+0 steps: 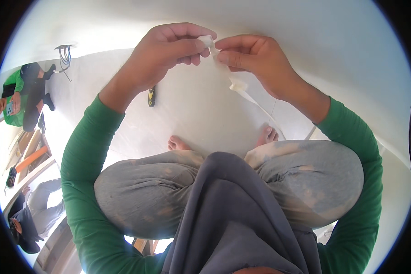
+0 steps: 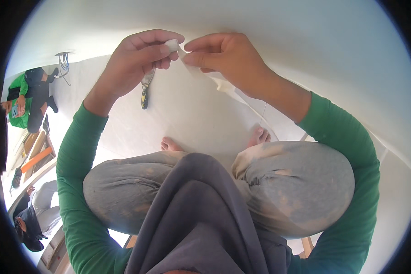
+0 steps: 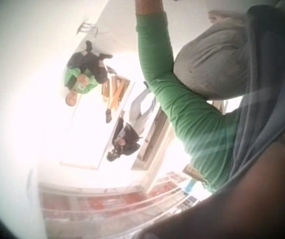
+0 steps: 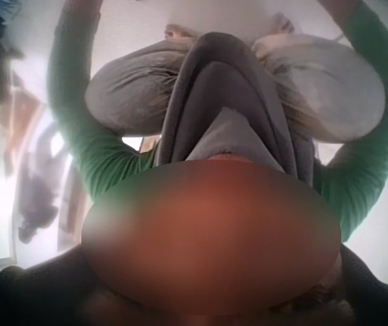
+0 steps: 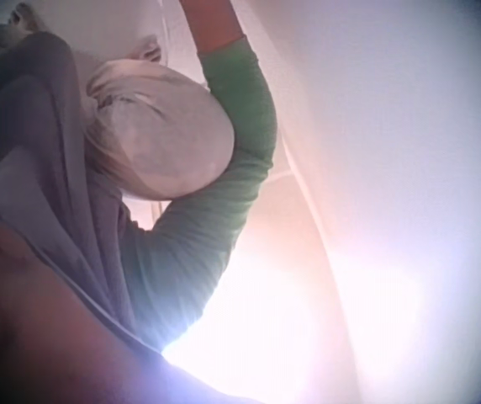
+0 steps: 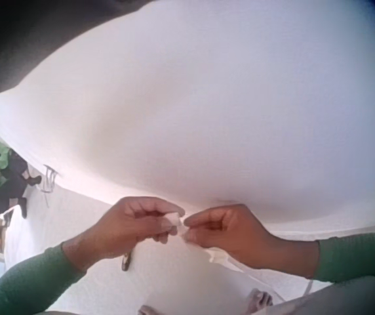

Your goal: The person sits on the floor and applies a strip of white wallpaper to the wall using a putty knife to smooth it out. They carefully align the strip and press it against the surface to remove air bubbles.

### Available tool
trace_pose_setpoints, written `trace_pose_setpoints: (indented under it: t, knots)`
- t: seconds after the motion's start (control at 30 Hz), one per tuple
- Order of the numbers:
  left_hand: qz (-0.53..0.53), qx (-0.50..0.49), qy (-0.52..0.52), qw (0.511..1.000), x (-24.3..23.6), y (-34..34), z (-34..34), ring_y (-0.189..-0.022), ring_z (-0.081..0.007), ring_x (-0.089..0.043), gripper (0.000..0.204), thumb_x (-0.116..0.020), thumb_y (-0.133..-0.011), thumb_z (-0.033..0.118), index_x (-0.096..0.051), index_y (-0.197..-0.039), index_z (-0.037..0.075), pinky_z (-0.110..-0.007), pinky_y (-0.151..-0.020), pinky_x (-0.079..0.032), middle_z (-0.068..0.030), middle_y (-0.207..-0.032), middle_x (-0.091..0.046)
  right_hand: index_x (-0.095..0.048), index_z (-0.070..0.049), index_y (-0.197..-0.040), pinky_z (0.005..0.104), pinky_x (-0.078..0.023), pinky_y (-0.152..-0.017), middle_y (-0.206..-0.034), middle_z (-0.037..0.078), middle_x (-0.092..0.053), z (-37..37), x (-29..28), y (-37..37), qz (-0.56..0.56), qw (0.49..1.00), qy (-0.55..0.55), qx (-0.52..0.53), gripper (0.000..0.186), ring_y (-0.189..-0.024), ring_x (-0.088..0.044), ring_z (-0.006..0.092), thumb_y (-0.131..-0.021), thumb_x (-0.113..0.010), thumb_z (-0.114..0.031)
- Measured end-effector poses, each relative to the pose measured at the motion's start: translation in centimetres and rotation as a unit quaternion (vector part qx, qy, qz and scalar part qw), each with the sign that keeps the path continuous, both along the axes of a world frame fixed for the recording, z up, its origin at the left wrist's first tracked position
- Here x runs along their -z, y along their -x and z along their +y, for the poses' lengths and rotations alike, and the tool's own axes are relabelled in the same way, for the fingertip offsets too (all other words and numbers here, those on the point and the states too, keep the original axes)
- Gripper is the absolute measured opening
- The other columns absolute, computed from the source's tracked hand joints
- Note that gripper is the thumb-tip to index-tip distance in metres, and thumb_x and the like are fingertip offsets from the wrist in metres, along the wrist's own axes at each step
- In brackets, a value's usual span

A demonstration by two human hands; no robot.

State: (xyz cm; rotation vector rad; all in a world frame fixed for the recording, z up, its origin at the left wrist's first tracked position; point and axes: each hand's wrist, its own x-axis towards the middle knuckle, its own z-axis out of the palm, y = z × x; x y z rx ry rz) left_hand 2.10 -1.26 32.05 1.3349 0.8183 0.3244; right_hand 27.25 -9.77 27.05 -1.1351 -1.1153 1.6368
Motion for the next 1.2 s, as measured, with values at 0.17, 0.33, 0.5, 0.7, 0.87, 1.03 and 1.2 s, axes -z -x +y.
trace_pose_setpoints:
  t: [0.17,0.33,0.5,0.7,0.87,1.03,1.2]
  knots:
    - [0.074,-0.013,-0.111,0.991,-0.4,-0.5,-0.8,-0.091,-0.0115,-0.066,0.035,-0.074,-0.104,0.016,-0.074,-0.134,-0.002,-0.026,-0.085,-0.055,-0.0046,-0.102,-0.076,-0.079,0.002,-0.122,0.0277,-0.058,-0.087,-0.107,0.011,-0.082,0.0,0.7,0.1,-0.072,0.997,0.013,0.001,0.036,-0.099,-0.076,0.0142,-0.095,-0.088,-0.02]
    - [0.141,-0.038,-0.246,0.958,0.0,-0.9,-1.9,-0.085,-0.0109,-0.071,0.03,-0.081,-0.098,0.012,-0.076,-0.124,-0.002,-0.025,-0.079,-0.057,-0.0051,-0.098,-0.077,-0.081,0.002,-0.117,0.0267,-0.057,-0.084,-0.105,0.009,-0.082,0.0,0.0,1.1,-0.072,0.996,-0.012,0.048,0.029,-0.094,-0.074,0.012,-0.097,-0.085,-0.019]
    - [0.17,-0.048,-0.332,0.927,0.5,-1.1,-2.8,-0.086,-0.0126,-0.075,0.029,-0.084,-0.097,0.015,-0.076,-0.12,0.0,-0.026,-0.077,-0.059,-0.0066,-0.096,-0.079,-0.08,0.003,-0.122,0.0268,-0.055,-0.085,-0.105,0.008,-0.08,-0.2,0.4,1.9,-0.026,0.998,-0.011,0.057,0.029,-0.095,-0.071,0.0107,-0.101,-0.08,-0.017]
    - [0.1,-0.016,-0.359,0.928,0.8,-1.0,-2.9,-0.088,-0.0135,-0.075,0.033,-0.082,-0.1,0.017,-0.075,-0.127,0.0,-0.027,-0.08,-0.06,-0.0072,-0.101,-0.079,-0.078,0.003,-0.128,0.028,-0.055,-0.09,-0.111,0.008,-0.08,-0.5,0.0,1.5,0.002,0.997,0.01,0.079,0.031,-0.1,-0.07,0.0123,-0.102,-0.076,-0.013]
    - [0.068,-0.027,-0.199,0.977,0.8,-1.3,-2.0,-0.091,-0.0122,-0.074,0.035,-0.081,-0.101,0.018,-0.075,-0.13,-0.002,-0.026,-0.083,-0.059,-0.0074,-0.101,-0.078,-0.075,0.003,-0.135,0.0298,-0.057,-0.096,-0.121,0.01,-0.079,-0.8,0.2,1.1,-0.018,0.998,-0.029,0.05,0.036,-0.108,-0.072,0.0149,-0.101,-0.074,-0.01]
    - [0.113,-0.049,-0.258,0.958,0.7,-1.8,-2.6,-0.084,-0.0097,-0.072,0.026,-0.084,-0.099,0.019,-0.076,-0.115,0.0,-0.025,-0.076,-0.057,-0.0055,-0.093,-0.077,-0.07,0.005,-0.141,0.0313,-0.056,-0.103,-0.129,0.014,-0.077,-1.1,-0.3,1.1,-0.021,0.997,-0.04,0.065,0.043,-0.114,-0.072,0.0173,-0.101,-0.073,-0.009]
    - [0.127,-0.049,-0.365,0.921,1.1,-2.2,-3.0,-0.078,-0.0092,-0.072,0.021,-0.088,-0.094,0.015,-0.073,-0.103,0.003,-0.025,-0.07,-0.056,-0.0036,-0.088,-0.076,-0.069,0.009,-0.14,0.0346,-0.055,-0.106,-0.126,0.015,-0.077,-1.0,-1.0,1.0,0.068,0.995,0.022,0.074,0.045,-0.114,-0.072,0.019,-0.102,-0.075,-0.014]
